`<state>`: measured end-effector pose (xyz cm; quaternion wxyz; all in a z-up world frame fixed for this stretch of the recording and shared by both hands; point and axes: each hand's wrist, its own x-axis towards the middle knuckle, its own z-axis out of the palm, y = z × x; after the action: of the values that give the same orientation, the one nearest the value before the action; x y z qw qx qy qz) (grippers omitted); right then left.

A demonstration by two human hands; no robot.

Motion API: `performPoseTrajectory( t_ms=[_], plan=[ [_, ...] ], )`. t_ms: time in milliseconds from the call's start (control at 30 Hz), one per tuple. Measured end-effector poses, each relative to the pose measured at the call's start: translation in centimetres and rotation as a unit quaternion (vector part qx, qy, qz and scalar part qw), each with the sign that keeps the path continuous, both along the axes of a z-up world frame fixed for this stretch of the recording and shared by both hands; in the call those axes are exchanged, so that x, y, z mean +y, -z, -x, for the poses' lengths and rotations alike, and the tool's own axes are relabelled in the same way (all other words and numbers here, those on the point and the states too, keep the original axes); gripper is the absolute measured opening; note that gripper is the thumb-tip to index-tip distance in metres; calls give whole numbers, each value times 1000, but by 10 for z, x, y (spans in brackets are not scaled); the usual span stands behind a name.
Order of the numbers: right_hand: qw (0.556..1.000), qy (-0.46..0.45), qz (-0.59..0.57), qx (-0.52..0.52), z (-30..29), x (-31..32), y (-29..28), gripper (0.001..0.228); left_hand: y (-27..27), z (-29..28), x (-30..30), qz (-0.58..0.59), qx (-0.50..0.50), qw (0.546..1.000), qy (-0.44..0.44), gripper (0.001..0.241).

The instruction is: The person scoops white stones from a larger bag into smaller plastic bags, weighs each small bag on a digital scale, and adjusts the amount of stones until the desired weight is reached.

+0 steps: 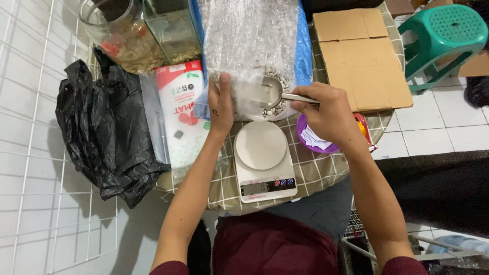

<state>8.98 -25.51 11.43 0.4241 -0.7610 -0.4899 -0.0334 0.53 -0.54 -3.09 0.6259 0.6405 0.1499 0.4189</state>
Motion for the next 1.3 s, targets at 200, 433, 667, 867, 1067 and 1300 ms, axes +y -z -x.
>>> performPoseTrajectory(
  t_ms=[200,433,667,867,1067,1300],
  plan=[
    [1000,4,-9,-13,-11,2,-1,19,-56,4,-31,135,-24,988,67,57],
    [999,-13,3,33,-11,-5,-14,19,-95,16,-39,372,-23,916,147,54],
    [994,-20,8,106,-13,-16,-27,19,-86,11,-25,414,-32,892,176,59],
    [995,17,36,93,-35,-45,-35,19,-79,19,-7,464,-158,849,198,52],
    [987,-7,126,-102,-81,-35,-14,20,-86,34,-1,427,-206,820,319,53],
    [988,-8,119,-98,-94,-1,9,25,-63,26,6,454,-198,730,471,62]
  ],
)
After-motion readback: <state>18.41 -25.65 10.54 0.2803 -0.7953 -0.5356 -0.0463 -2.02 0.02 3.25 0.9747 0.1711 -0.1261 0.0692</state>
